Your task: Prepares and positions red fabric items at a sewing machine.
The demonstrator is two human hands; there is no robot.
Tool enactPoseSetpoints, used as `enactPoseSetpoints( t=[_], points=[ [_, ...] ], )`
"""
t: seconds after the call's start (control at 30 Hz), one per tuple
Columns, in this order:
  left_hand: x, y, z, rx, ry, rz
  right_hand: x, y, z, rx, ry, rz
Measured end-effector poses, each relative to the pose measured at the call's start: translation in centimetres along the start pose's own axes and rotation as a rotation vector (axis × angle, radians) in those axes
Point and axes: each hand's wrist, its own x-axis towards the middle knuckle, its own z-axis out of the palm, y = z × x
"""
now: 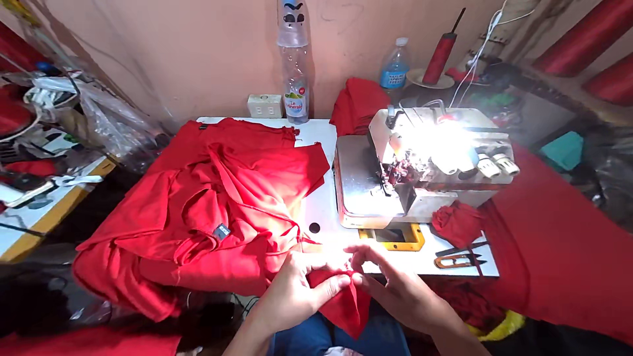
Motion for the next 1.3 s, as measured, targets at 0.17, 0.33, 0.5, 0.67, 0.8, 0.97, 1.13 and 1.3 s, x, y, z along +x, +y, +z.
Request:
enactPoseSetpoints(
  t=[0.17, 0.33, 0.5, 0.67, 0.8, 0.97, 1.13, 1.3],
  points=[
    [0.5, -0.6, -2.5, -0.085, -0.321, 0.018, 0.1, -0.4, -1.3, 0.141, -0.072, -0.051],
    [-0.3, -3.1, -2.9, -0.661, -0.329, 0.131, -0.3, -0.4, -1.9, 0.916, -0.062, 0.016],
    [0.3, -2.9, -2.0, -0.104, -0.272, 0.221, 0.0, -2.0, -1.8, 0.362, 0.115, -0.072],
    [0.2, -2.4, 2.3, 0.370, 0.083, 0.161, 0.1, -2.6, -1.1, -0.304, 0.171, -0.185],
    [0.5, -3.3, 2.8, 0.176, 0.276, 0.207, -0.2, -3.1, -1.3, 0.005, 0.221, -0.069],
    [-1.6, -5.0, 1.6, -0.857, -0.196, 0.020, -0.3, -1.9, -1.4, 1.133, -0.085, 0.055],
    [-2.0, -7.3, 2.7, -1.004, -0.350, -0.101, 0.6, -2.0, -1.7, 1.105, -0.242, 0.033],
    [-1.4, -5.6, 1.9, -0.666, -0.459, -0.149, 0.9, -1.4, -2.4, 0.823, -0.241, 0.000]
  ],
)
